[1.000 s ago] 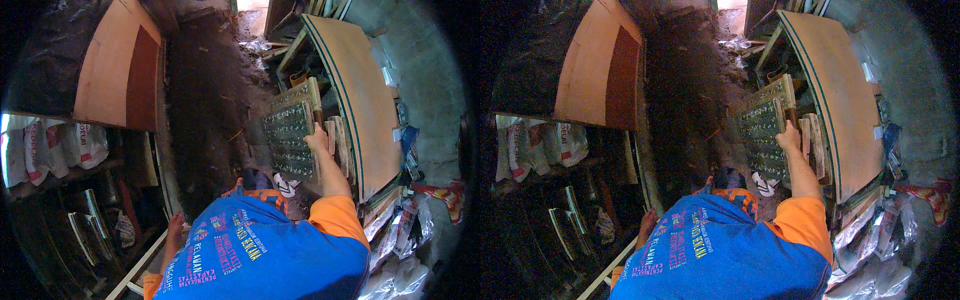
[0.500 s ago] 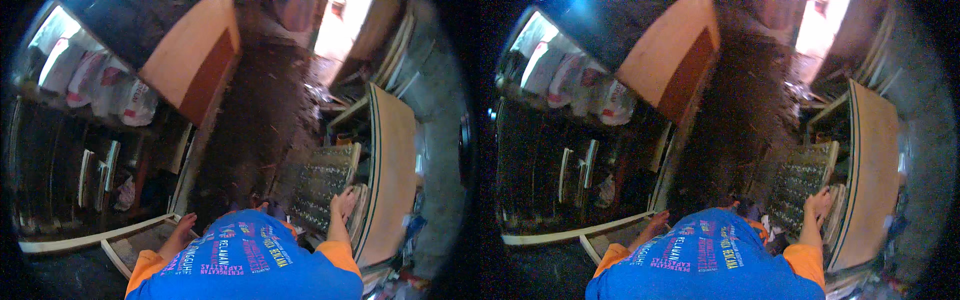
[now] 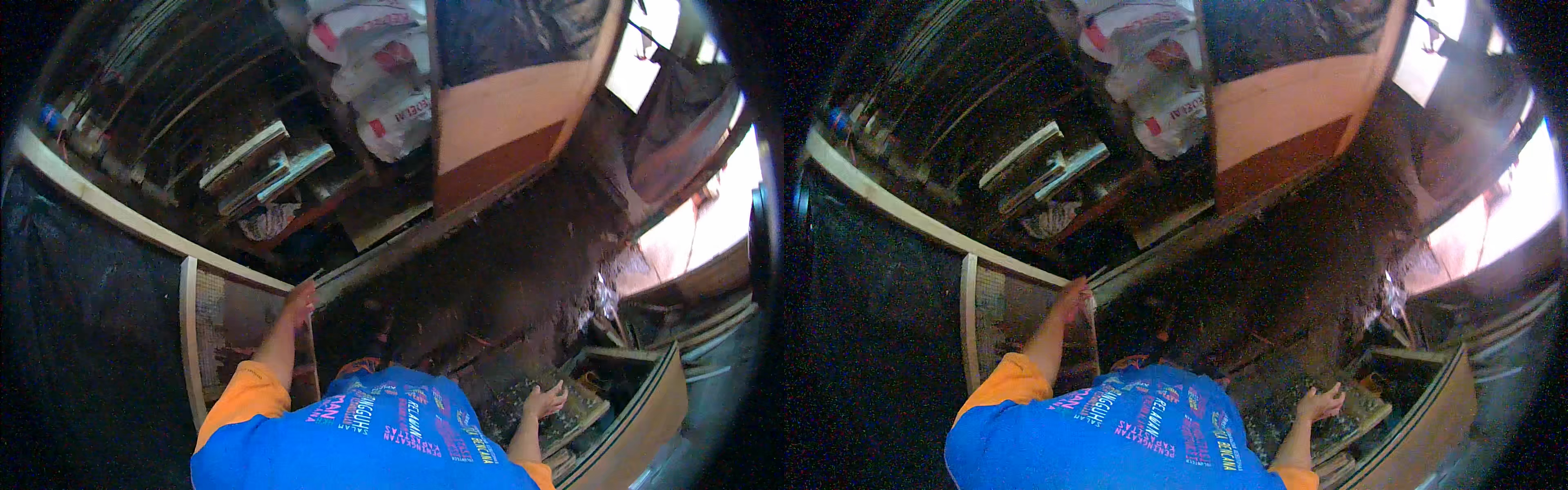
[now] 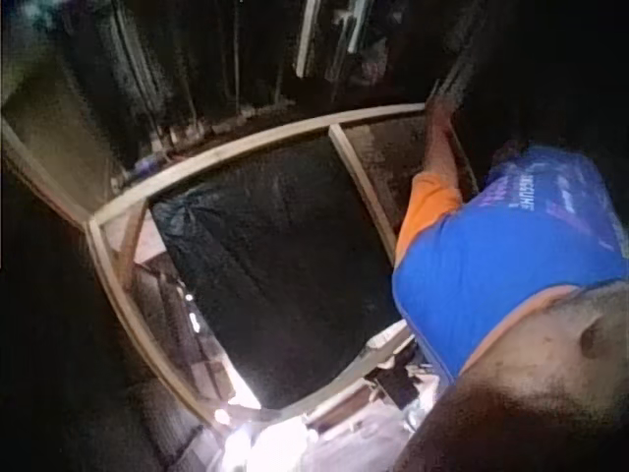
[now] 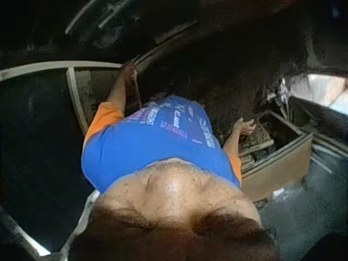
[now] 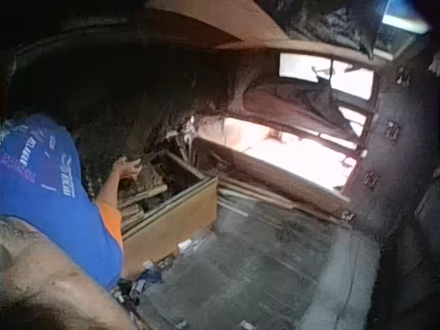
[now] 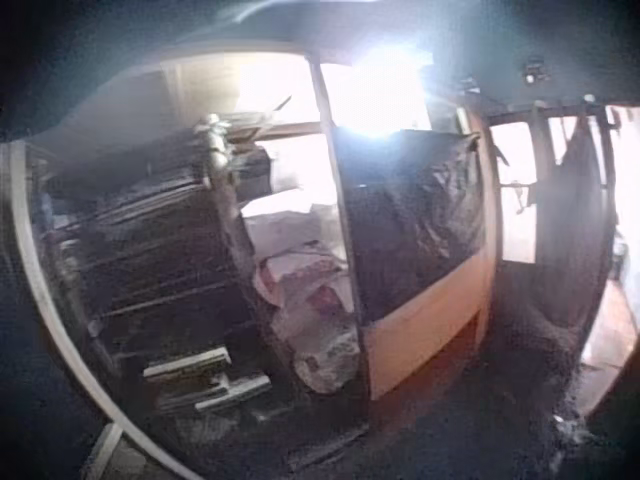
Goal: The person repeatedly picks up wooden frames from a cluttered storage area and carries them to an outdoor water tank, placing them on the edge. The person handles the frames one at a time, moving between the storage area and the tank multiple times.
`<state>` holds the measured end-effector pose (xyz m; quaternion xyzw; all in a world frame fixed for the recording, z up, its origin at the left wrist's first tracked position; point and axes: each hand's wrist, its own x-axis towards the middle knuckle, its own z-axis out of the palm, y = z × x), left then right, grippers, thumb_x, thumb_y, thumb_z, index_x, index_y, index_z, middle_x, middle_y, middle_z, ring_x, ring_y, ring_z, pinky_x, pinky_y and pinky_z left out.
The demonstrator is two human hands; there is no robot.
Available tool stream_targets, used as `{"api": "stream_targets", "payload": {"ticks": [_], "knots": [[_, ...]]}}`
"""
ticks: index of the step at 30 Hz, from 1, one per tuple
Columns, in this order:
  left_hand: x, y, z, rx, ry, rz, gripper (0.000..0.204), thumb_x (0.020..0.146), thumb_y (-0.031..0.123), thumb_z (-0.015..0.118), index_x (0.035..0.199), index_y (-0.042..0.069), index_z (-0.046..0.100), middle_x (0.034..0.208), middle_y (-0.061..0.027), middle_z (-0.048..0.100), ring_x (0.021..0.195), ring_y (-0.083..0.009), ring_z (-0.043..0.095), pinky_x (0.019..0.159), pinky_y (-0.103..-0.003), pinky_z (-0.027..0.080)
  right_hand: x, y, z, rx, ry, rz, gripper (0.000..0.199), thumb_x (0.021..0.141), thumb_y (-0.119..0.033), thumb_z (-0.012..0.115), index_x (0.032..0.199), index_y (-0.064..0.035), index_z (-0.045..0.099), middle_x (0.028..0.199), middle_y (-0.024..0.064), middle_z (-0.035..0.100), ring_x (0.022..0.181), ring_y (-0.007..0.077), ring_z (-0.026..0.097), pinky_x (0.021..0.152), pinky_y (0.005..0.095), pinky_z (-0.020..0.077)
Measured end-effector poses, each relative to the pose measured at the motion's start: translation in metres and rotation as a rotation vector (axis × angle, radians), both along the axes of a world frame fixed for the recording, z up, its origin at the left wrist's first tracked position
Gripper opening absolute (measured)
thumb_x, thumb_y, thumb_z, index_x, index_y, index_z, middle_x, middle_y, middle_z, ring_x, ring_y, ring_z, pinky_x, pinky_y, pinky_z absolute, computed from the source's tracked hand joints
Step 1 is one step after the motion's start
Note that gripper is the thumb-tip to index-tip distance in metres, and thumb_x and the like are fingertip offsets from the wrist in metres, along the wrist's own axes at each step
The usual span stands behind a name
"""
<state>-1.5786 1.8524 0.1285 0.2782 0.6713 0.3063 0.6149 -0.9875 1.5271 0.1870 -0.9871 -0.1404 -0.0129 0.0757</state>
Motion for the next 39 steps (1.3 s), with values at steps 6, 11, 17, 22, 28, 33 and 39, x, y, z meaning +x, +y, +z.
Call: {"api": "stream_targets", "payload": {"ticks": [6, 11, 17, 22, 28, 33, 39], "knots": [[-0.047, 0.079, 0.122, 0.344, -0.234, 0.425, 0.081, 0.080, 0.056, 0.060, 0.140, 0.009, 0.030, 0.139, -0.0132, 0.036, 0.119, -0.0281, 0.044, 0.090, -0.038, 0.041, 0.014, 0.073, 0.008, 0.035, 0.079, 0.192, 0.068, 0.075, -0.015, 0.074, 0.133, -0.0092, 0.039, 0.136, 0.0198, 0.027, 0.122, 0.0370, 0.031, 0.101, 0.0454, 0.0296], [-0.108, 0.143, 0.211, 0.508, -0.409, 0.806, 0.104, 0.074, 0.065, 0.061, 0.145, 0.006, 0.012, 0.150, -0.0167, 0.014, 0.135, -0.0343, 0.025, 0.104, -0.046, 0.031, 0.014, 0.144, -0.010, 0.214, 0.255, 0.373, 0.069, 0.069, -0.017, 0.078, 0.128, -0.0065, 0.045, 0.130, 0.0223, 0.032, 0.117, 0.0379, 0.037, 0.097, 0.0451, 0.0339], [-0.173, 0.204, 0.238, 0.512, -0.346, 0.849, 0.104, 0.070, 0.059, 0.070, 0.145, 0.008, 0.018, 0.151, -0.0141, 0.011, 0.136, -0.0348, 0.021, 0.106, -0.046, 0.027, 0.006, 0.241, -0.033, 0.143, 0.253, 0.790, 0.062, 0.064, -0.022, 0.079, 0.117, -0.0018, 0.054, 0.108, 0.0259, 0.054, 0.104, 0.0385, 0.050, 0.089, 0.0428, 0.0426], [-0.202, 0.243, 0.211, 0.496, -0.320, 0.612, 0.082, 0.070, 0.047, 0.075, 0.135, 0.008, 0.041, 0.142, -0.0101, 0.035, 0.130, -0.0281, 0.030, 0.106, -0.046, 0.021, -0.069, 0.351, -0.005, 0.374, 0.688, 1.003, 0.046, 0.074, -0.018, 0.072, 0.112, 0.0016, 0.057, 0.100, 0.0132, 0.063, 0.091, 0.0228, 0.059, 0.077, 0.0339, 0.0472], [-0.189, 0.236, 0.204, 0.497, -0.333, 0.570, 0.075, 0.072, 0.043, 0.074, 0.130, 0.008, 0.043, 0.142, -0.0109, 0.034, 0.135, -0.0277, 0.022, 0.106, -0.053, 0.013, -0.246, 0.472, 0.089, 0.357, 1.243, 1.047, 0.049, 0.083, -0.022, 0.068, 0.122, 0.0005, 0.050, 0.101, 0.0043, 0.060, 0.085, 0.0118, 0.057, 0.073, 0.0263, 0.0476], [-0.133, 0.215, 0.209, 0.518, -0.336, 0.592, 0.095, 0.068, 0.048, 0.074, 0.139, 0.006, 0.027, 0.145, -0.0146, 0.029, 0.136, -0.0307, 0.018, 0.104, -0.058, 0.010, -0.373, 0.531, 0.137, 0.447, 1.901, 0.953, 0.064, 0.088, -0.034, 0.061, 0.139, -0.0077, 0.031, 0.126, 0.0126, 0.047, 0.113, 0.0233, 0.048, 0.093, 0.0394, 0.0405], [-0.113, 0.217, 0.215, 0.580, -0.264, 0.742, 0.079, 0.070, 0.040, 0.076, 0.130, 0.005, 0.039, 0.122, -0.0105, 0.052, 0.124, -0.0222, 0.037, 0.101, -0.049, 0.022, -0.476, 0.591, 0.168, 0.638, 2.177, 0.561, 0.080, 0.086, -0.045, 0.060, 0.143, -0.0135, 0.014, 0.138, 0.0151, 0.027, 0.119, 0.0288, 0.040, 0.098, 0.0463, 0.0341]]}}
